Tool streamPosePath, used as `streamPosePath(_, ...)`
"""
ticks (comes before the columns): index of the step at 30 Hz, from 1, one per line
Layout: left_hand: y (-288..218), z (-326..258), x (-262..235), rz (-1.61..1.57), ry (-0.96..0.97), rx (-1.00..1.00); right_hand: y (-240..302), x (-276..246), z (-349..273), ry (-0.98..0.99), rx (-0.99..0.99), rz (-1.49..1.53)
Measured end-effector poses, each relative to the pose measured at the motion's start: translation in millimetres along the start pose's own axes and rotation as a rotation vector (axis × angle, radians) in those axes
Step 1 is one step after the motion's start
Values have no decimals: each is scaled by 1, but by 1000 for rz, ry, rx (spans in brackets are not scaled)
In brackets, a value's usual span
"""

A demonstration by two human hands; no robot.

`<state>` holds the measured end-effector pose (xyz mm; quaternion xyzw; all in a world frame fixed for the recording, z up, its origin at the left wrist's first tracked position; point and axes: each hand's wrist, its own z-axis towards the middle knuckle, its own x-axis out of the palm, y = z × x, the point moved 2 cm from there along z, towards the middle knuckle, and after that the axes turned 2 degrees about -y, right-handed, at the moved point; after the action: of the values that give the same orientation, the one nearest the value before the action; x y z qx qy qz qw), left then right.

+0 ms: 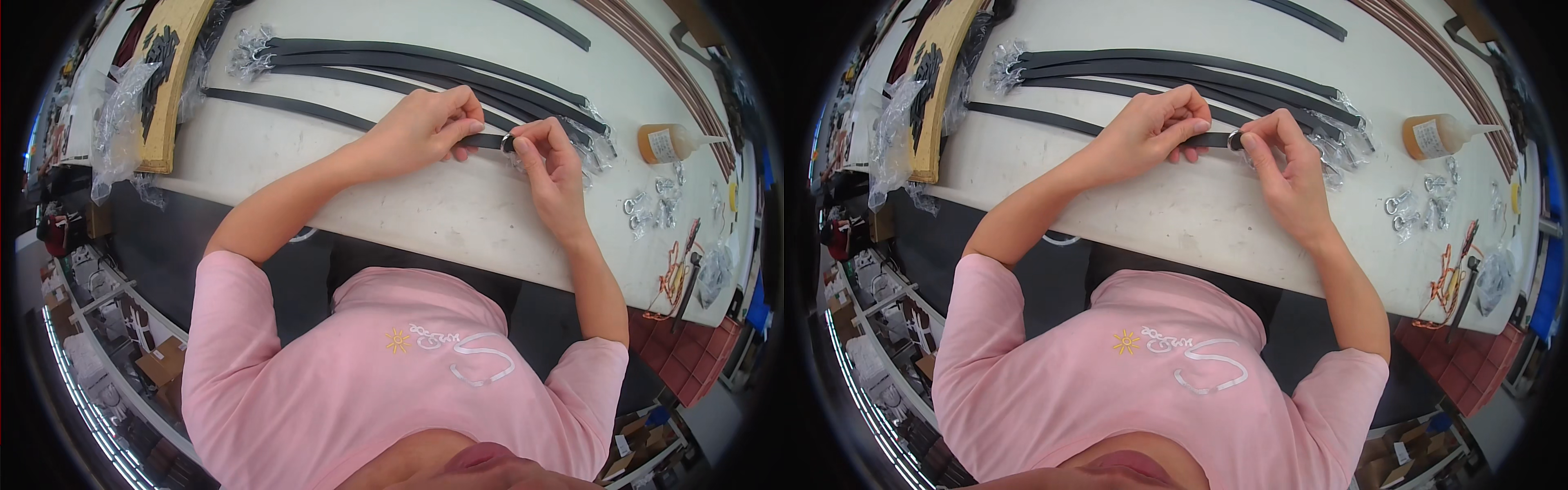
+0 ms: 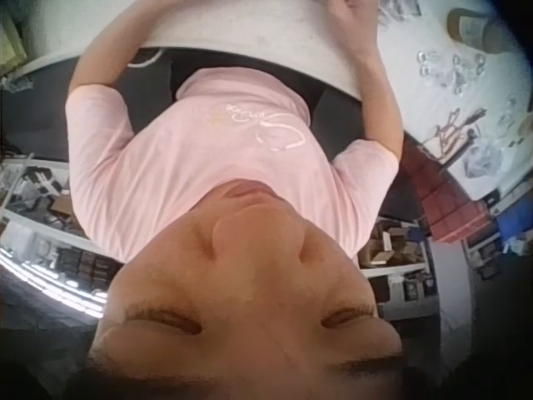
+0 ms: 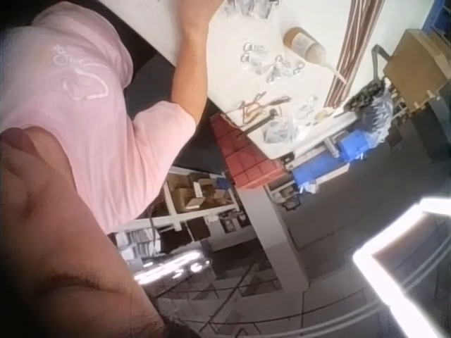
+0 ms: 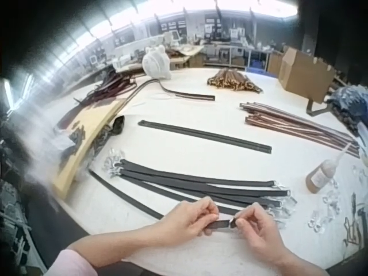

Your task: The person is assembling leather straps by attaching metal hardware and applying glue to the ends.

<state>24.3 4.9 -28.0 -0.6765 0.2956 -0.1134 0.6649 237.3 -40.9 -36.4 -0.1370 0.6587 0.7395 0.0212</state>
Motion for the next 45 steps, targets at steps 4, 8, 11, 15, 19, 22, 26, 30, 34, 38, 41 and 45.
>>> streamPosePath(4, -2, 7, -20, 105, -292, 112, 3, -4, 0, -48, -27, 11)
streamPosePath(8, -22, -4, -67, -158, 24, 313, 5, -12, -1, -73, -37, 29)
streamPosePath(11, -42, -14, -40, 213, 38, 695, 9, -14, 1, -84, -59, 116)
streamPosePath(15, -36, -9, -12, 147, -83, 235, 14, -19, -1, -61, -39, 168)
streamPosePath(19, -33, 0, 2, 157, 15, 65, 17, -17, -3, -38, -29, 191)
streamPosePath(22, -32, -2, 8, 161, -28, 117, 14, -20, -3, -44, 13, 189)
streamPosePath(26, -32, 0, 9, 156, -14, 103, 10, -22, -1, -55, 64, 229)
streamPosePath(30, -32, 6, 13, 164, -37, 82, 14, -22, -2, -56, 39, 233)
streamPosePath(34, -26, 7, 10, 63, 30, 69, 12, -24, -1, -58, 49, 246)
streamPosePath(38, -16, 12, 10, -3, 82, 21, 9, -23, 0, -56, 61, 231)
streamPosePath(41, -4, 13, 13, -70, 96, 57, 7, -24, -1, -47, 79, 200)
streamPosePath(45, -10, 14, 7, -122, 193, 38, 2, -24, 0, -53, 85, 206)
